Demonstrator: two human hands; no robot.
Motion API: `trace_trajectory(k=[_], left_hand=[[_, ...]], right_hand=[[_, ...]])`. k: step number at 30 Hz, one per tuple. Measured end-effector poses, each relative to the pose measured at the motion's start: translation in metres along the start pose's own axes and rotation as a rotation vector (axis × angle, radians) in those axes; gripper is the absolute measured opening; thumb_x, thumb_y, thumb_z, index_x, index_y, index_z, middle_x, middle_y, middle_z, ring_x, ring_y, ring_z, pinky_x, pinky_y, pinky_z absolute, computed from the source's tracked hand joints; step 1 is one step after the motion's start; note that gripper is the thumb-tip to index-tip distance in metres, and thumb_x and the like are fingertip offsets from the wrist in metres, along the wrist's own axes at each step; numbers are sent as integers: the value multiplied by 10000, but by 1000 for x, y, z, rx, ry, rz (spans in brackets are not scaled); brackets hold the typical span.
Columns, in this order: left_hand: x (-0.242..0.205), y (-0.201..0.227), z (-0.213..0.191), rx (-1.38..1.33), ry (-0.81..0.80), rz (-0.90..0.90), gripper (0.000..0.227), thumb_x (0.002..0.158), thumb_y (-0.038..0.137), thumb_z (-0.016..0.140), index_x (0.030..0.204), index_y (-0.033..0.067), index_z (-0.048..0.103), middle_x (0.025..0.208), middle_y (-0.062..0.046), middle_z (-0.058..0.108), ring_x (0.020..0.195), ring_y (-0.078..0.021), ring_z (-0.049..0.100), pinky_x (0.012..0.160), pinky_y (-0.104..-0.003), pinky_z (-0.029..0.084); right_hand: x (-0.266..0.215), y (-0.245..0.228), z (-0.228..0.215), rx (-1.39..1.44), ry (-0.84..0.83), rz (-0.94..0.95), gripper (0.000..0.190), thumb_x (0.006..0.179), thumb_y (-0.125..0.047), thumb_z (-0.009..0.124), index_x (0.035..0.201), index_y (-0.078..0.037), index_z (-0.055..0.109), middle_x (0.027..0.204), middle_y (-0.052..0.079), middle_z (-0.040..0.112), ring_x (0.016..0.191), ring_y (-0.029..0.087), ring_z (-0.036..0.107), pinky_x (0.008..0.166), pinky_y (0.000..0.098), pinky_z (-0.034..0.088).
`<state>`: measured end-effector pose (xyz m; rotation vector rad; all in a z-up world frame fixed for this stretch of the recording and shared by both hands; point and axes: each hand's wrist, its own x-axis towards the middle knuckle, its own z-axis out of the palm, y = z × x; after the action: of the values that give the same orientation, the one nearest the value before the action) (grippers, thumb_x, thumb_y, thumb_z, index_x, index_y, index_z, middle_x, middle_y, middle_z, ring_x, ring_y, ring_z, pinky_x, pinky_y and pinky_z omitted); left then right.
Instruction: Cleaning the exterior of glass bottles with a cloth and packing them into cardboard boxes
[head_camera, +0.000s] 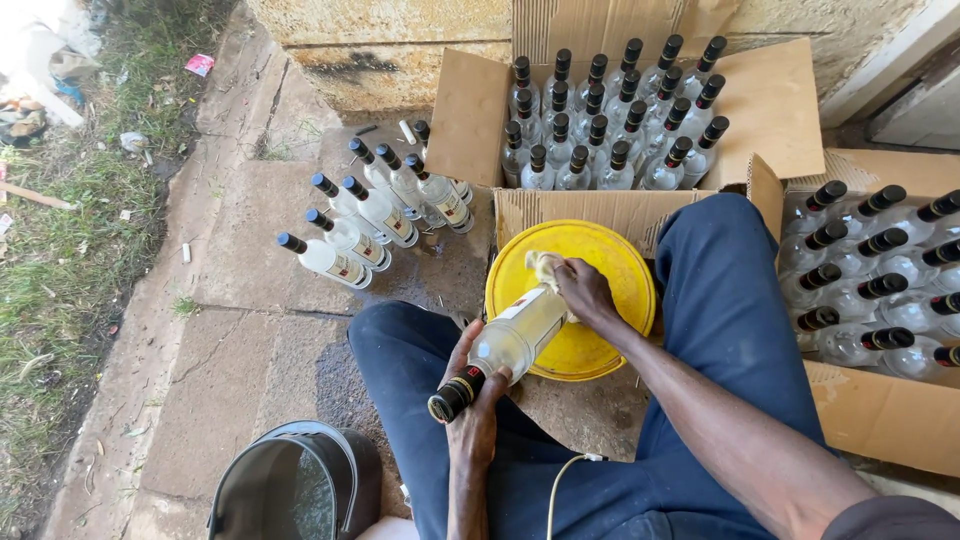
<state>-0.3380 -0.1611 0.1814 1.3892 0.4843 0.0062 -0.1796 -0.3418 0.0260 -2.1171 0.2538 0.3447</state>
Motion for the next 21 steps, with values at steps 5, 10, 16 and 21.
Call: trace_trajectory(k=[5,10,16,21], left_hand=[[4,-6,7,71,125,-34,665,770,303,745,1417,195,637,1318,-89,711,1136,-174,667,1014,-299,535],[6,-1,22,184,463,-39,595,755,423,795,1211,83,619,1095,-112,766,908,-159,745,775,-262,598],[11,-21,10,-57,242,310,645,875,235,723,1464,103,494,1541,-139,526,1412,-305,532,1169,-412,445],[8,-19,7,13,160,167,688,767,158,684,1440,159,543,1386,-68,615,1125,-170,590,1012,-296,470]], right_hand=[[-45,-37,0,158,131,27,374,1032,-434,533,819,-132,583,705,7,542,643,155,480,519,349,362],[-174,-160,-42,364,-103,59,363,902,-372,509,1135,-177,707,725,10,611,526,111,382,492,332,323],[-154,-113,-7,294,-19,-429,646,912,-531,606,1319,-39,505,1268,173,673,1111,301,665,890,432,525],[-42,-52,8,262,-82,13,558,1026,-478,359,1438,-133,511,1226,113,656,874,219,706,651,353,600]])
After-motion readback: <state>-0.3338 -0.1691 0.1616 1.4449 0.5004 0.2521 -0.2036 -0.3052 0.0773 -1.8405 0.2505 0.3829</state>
